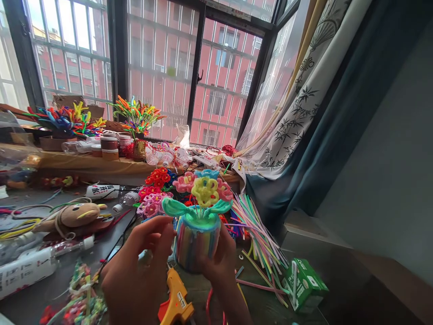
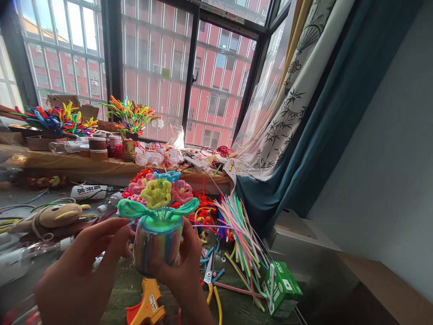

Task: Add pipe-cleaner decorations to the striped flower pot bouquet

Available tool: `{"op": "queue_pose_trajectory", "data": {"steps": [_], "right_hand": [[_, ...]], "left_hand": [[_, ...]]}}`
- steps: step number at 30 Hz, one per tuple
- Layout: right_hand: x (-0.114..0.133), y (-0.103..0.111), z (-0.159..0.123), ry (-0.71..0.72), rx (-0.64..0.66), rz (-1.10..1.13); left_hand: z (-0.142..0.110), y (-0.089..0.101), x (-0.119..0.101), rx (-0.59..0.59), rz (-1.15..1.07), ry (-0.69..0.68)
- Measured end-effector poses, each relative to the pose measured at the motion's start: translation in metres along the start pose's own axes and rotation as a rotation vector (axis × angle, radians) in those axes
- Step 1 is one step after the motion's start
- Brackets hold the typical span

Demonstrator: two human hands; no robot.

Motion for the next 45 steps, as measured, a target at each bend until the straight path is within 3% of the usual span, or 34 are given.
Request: {"op": "queue_pose_trajectory", "data": {"steps": [4, 16, 24, 28, 34, 41, 45], "right_hand": [[-0.001, 0.002, -0.001, -0.019, 0.014, 0.006], [0.009, -0.003, 0.001, 0.012, 0.031, -0.043], [0.007, 0.003, 0.001, -0.01, -0.027, -0.068], [0.008, 0.002, 0.002, -0.003, -0.003, -0.023], [0.006, 0.004, 0.001, -0.008, -0.035, -0.023], [0.0, 0.006, 0.002, -0.012, 0.013, 0.071], [0.003, 0.007, 0.002, -0.003, -0.007, 0.034]], "left_hand": [[0.003, 0.002, -0.014, 0.008, 0.034, -0.133], [0.004, 0.004, -0.03, -0.041, 0.068, -0.198], [0.004, 0.005, -0.037, -0.048, 0.082, -0.242], [0.002, 0.006, -0.033, -0.052, 0.097, -0.216], [-0.001, 0.002, -0.029, 0.063, 0.09, -0.221], [-0.012, 0.01, -0.018, 0.056, 0.109, -0.224], [-0.017, 0.015, 0.005, 0.085, 0.156, -0.083]]}}
Point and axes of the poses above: each hand's wrist, its own z-axis towards the middle knuckle, its own y-axis out of the back of the hand, x = y × z, the point moved 9 cm from there along z, towards the middle knuckle, and after that the axes turned 4 degrees about -z, right-handed, at the moved point
